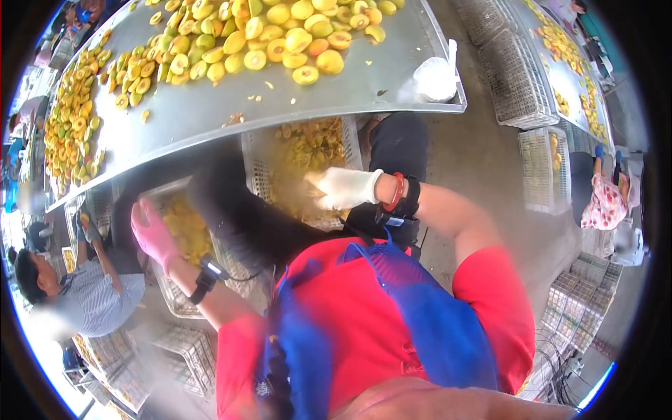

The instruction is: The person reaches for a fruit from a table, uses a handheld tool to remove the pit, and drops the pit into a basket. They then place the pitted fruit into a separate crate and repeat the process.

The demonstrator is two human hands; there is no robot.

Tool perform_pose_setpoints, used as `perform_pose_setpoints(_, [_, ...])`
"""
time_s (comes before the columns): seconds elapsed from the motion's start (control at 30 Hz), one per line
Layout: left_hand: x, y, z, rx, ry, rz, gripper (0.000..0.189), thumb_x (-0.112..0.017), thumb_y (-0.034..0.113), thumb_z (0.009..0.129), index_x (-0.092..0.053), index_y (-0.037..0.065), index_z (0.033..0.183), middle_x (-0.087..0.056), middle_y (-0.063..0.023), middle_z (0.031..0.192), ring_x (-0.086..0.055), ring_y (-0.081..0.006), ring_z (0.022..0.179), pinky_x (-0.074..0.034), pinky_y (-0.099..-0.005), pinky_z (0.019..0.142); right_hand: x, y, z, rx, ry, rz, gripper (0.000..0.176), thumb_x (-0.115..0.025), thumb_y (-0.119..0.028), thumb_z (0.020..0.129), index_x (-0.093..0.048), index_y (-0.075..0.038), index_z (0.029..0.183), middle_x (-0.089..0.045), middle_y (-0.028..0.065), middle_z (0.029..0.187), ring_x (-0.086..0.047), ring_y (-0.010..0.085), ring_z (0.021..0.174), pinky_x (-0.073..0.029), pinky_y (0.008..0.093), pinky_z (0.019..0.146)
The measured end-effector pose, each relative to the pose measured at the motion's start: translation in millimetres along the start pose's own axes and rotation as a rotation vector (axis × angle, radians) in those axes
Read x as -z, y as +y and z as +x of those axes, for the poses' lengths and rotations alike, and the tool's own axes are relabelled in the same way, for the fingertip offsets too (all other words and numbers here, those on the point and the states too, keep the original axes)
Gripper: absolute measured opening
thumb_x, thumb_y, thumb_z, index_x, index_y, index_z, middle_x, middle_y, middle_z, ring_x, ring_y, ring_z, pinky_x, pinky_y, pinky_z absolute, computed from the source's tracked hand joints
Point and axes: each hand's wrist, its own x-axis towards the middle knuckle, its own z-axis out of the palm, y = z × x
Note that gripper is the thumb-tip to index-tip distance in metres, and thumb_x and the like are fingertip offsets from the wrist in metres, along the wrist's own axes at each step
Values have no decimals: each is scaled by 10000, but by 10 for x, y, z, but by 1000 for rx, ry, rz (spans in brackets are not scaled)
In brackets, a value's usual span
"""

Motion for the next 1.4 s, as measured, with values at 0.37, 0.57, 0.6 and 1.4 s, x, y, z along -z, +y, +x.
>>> perform_pose_setpoints(0.37, [-1378, 1120, 63, -181, -501, -250, 417, -615, 304, 956, -575, 62, 1294, -571, -164, 1316, -575, -331, 1152, -469, -386, 968, 1834, 855, 13, -249, 821, -7, 414, -632, -287, 851, -558, -21, 1159, -678, 232, 840, -677, 389, 815, -527, 442, 748])
perform_pose_setpoints(0.57, [-2213, 1105, 151, -496, -371, 68, 525, -540, 433, 980, -528, 73, 1361, -553, -171, 1346, -490, -387, 1255, -398, -450, 1044, 2942, 1956, 214, -572, 1081, -190, 366, -583, -292, 834, -645, 9, 1033, -673, 267, 944, -655, 422, 932, -509, 478, 832])
perform_pose_setpoints(0.6, [-2172, 1215, 73, -488, -335, 176, 525, -519, 435, 988, -520, 76, 1371, -553, -167, 1356, -499, -385, 1249, -393, -450, 1043, 3100, 2108, 274, -627, 1147, -242, 368, -580, -293, 832, -653, 1, 1041, -676, 264, 959, -654, 422, 943, -508, 482, 844])
perform_pose_setpoints(1.4, [-2217, 1398, 37, -333, -317, 103, 373, -547, 253, 1001, -604, 15, 1282, -668, -158, 1212, -634, -315, 1111, -469, -397, 957, 4531, 3004, 2069, -27, 815, -44, 403, -565, -231, 957, -552, -72, 1327, -635, 150, 1272, -611, 276, 1152, -457, 365, 993])
